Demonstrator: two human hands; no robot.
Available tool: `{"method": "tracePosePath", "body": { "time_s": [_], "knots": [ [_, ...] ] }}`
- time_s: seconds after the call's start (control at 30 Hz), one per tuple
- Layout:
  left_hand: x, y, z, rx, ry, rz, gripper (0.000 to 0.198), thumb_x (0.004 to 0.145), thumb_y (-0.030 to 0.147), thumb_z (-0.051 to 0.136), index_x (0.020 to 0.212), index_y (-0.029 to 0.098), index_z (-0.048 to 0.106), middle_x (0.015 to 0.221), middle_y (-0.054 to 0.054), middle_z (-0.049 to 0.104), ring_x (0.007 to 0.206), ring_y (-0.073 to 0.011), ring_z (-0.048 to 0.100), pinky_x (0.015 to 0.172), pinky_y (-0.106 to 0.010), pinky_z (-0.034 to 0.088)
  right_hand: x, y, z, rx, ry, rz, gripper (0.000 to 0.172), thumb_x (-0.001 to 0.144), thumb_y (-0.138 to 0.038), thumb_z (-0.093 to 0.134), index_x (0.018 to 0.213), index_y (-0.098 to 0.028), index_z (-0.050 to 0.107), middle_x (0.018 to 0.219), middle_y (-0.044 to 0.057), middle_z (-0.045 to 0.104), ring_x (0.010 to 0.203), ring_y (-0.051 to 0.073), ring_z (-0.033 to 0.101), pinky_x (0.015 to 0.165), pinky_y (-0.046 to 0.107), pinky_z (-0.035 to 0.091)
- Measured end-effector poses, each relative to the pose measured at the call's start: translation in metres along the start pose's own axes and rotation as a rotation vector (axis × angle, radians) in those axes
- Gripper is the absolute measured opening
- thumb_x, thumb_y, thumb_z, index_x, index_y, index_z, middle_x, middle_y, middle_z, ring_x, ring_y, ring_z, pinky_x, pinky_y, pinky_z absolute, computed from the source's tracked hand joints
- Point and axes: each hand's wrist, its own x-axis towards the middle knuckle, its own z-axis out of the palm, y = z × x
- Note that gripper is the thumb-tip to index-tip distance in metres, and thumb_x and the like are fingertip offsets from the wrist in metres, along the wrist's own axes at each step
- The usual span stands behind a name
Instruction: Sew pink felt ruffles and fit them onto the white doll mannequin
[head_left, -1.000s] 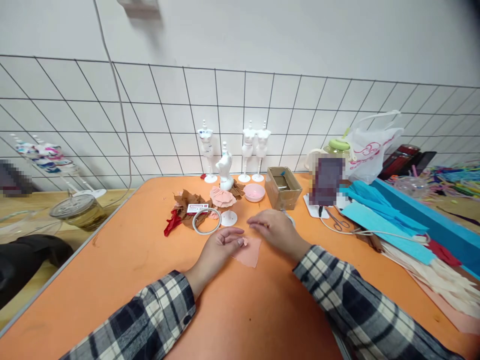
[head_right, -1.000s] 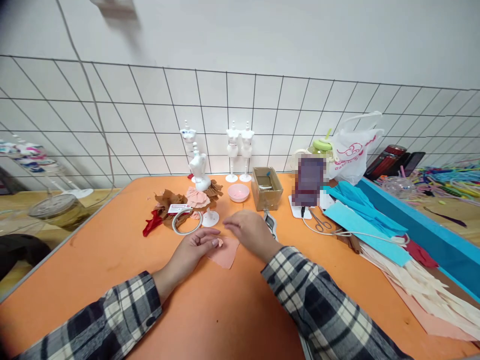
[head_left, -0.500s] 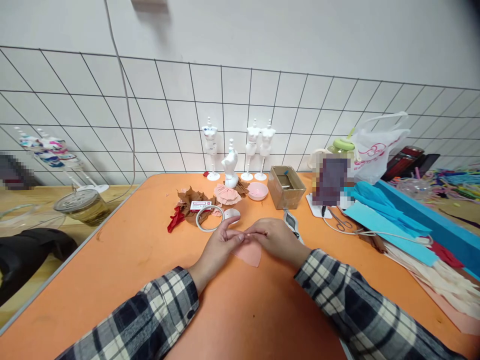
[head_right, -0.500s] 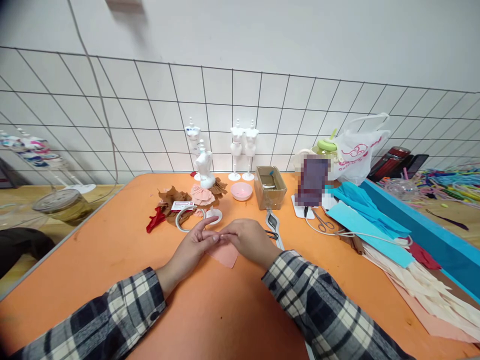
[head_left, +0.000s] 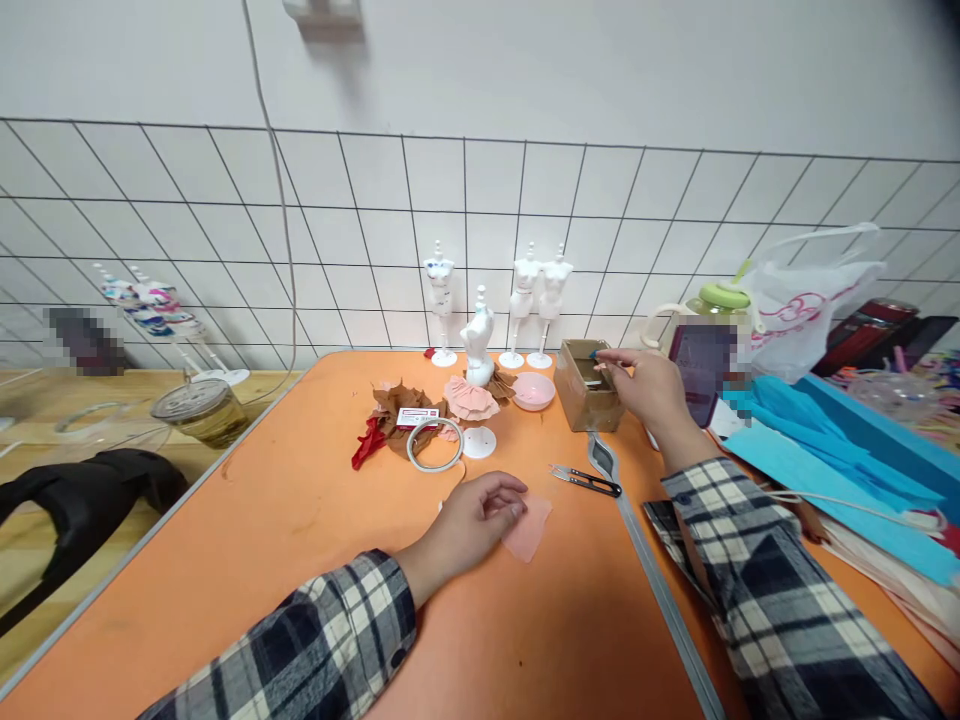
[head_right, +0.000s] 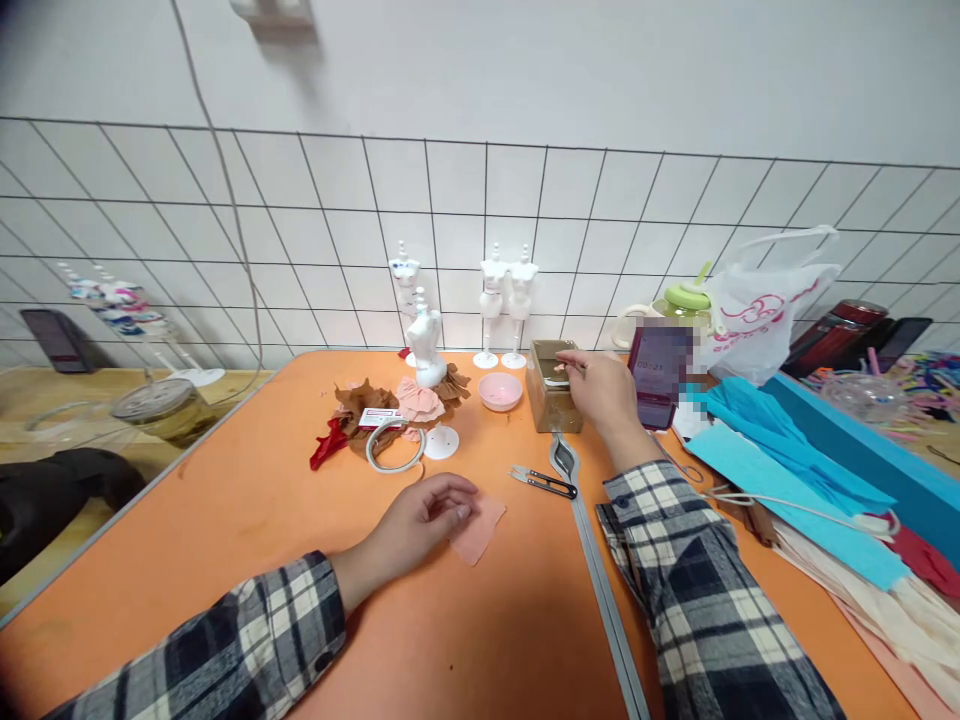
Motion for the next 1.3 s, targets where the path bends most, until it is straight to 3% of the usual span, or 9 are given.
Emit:
{"method": "tracePosePath", "body": {
  "time_s": [0.13,0.27,0.37,0.47,0.6,0.73,0.87,1.03,1.3],
  "knots": [
    [-0.001,0.002,-0.001,-0.037,-0.007,-0.012,0.026,0.081,0.034,0.065,0.1,0.017,0.063,0.095,-0.01,0.071,0.089,-0.0197,0.067,0.078,-0.03,0.05,0.002,0.011,0.008,-0.075,-0.071,-0.054,0.029,0.086,-0.028,0.051,0.102,-0.025,0.075,0.109,0.005,0.072,0.105,0.026,0.061,0.088,0.04,0.047],
    [-0.001,0.003,-0.002,-0.039,-0.012,-0.014,0.026,0.081,0.035,0.065,0.1,0.017,0.064,0.094,-0.01,0.071,0.087,-0.0187,0.066,0.077,-0.03,0.049,0.006,0.012,0.002,-0.054,-0.007,0.033,0.03,0.085,-0.029,0.052,0.107,-0.026,0.072,0.091,0.004,0.075,0.089,0.025,0.064,0.077,0.037,0.047],
    [0.0,0.002,-0.005,-0.069,-0.021,-0.007,0.03,0.081,0.036,0.066,0.103,0.016,0.063,0.094,-0.01,0.071,0.087,-0.0188,0.066,0.079,-0.031,0.049,-0.006,-0.008,-0.004,0.001,0.131,0.0,0.032,0.085,-0.025,0.05,0.11,-0.023,0.069,0.093,0.006,0.073,0.087,0.024,0.062,0.079,0.036,0.045],
    [0.001,0.002,-0.011,-0.197,-0.046,-0.006,0.034,0.08,0.037,0.069,0.107,0.016,0.062,0.096,-0.01,0.071,0.093,-0.0201,0.065,0.086,-0.033,0.048,-0.049,-0.049,-0.003,0.145,0.143,-0.08,0.029,0.09,-0.025,0.044,0.106,-0.019,0.066,0.094,0.008,0.07,0.081,0.021,0.061,0.075,0.032,0.045],
    [0.001,0.002,-0.02,-0.455,-0.045,-0.03,0.036,0.082,0.035,0.066,0.114,0.018,0.06,0.101,-0.01,0.071,0.101,-0.0224,0.065,0.095,-0.037,0.044,-0.128,-0.103,0.007,0.178,-0.366,-0.449,0.018,0.087,-0.019,0.048,0.092,-0.02,0.065,0.088,0.006,0.066,0.083,0.02,0.057,0.075,0.031,0.043],
    [0.0,0.004,-0.028,-0.555,0.019,-0.06,0.034,0.083,0.033,0.065,0.113,0.018,0.06,0.106,-0.012,0.069,0.107,-0.0247,0.063,0.097,-0.04,0.045,-0.164,-0.115,0.008,0.06,-0.625,-0.475,0.011,0.087,-0.025,0.054,0.09,-0.019,0.063,0.09,0.006,0.062,0.087,0.021,0.054,0.074,0.032,0.041],
    [-0.007,0.013,-0.035,0.002,0.13,0.089,0.018,0.082,0.031,0.064,0.095,0.019,0.067,0.095,-0.008,0.07,0.091,-0.0209,0.065,0.086,-0.035,0.048,-0.16,-0.1,0.002,0.076,-0.662,-0.467,0.015,0.091,-0.022,0.052,0.098,-0.02,0.065,0.094,0.004,0.063,0.091,0.019,0.054,0.079,0.031,0.04],
    [-0.022,0.017,-0.028,0.85,-0.147,0.381,0.014,0.086,0.028,0.06,0.092,0.022,0.071,0.092,-0.005,0.07,0.09,-0.0214,0.06,0.081,-0.034,0.045,-0.156,-0.094,0.0,0.107,-0.599,-0.493,0.015,0.089,-0.024,0.058,0.097,-0.021,0.07,0.096,0.004,0.063,0.094,0.019,0.053,0.084,0.032,0.039],
    [-0.024,0.02,-0.018,1.235,-0.187,0.422,0.023,0.093,0.025,0.047,0.086,0.019,0.068,0.083,-0.005,0.068,0.083,-0.0206,0.059,0.079,-0.036,0.044,-0.158,-0.091,0.01,0.121,-0.651,-0.5,0.018,0.091,-0.018,0.055,0.088,-0.019,0.073,0.086,0.004,0.068,0.087,0.017,0.058,0.075,0.028,0.039]
  ]
}}
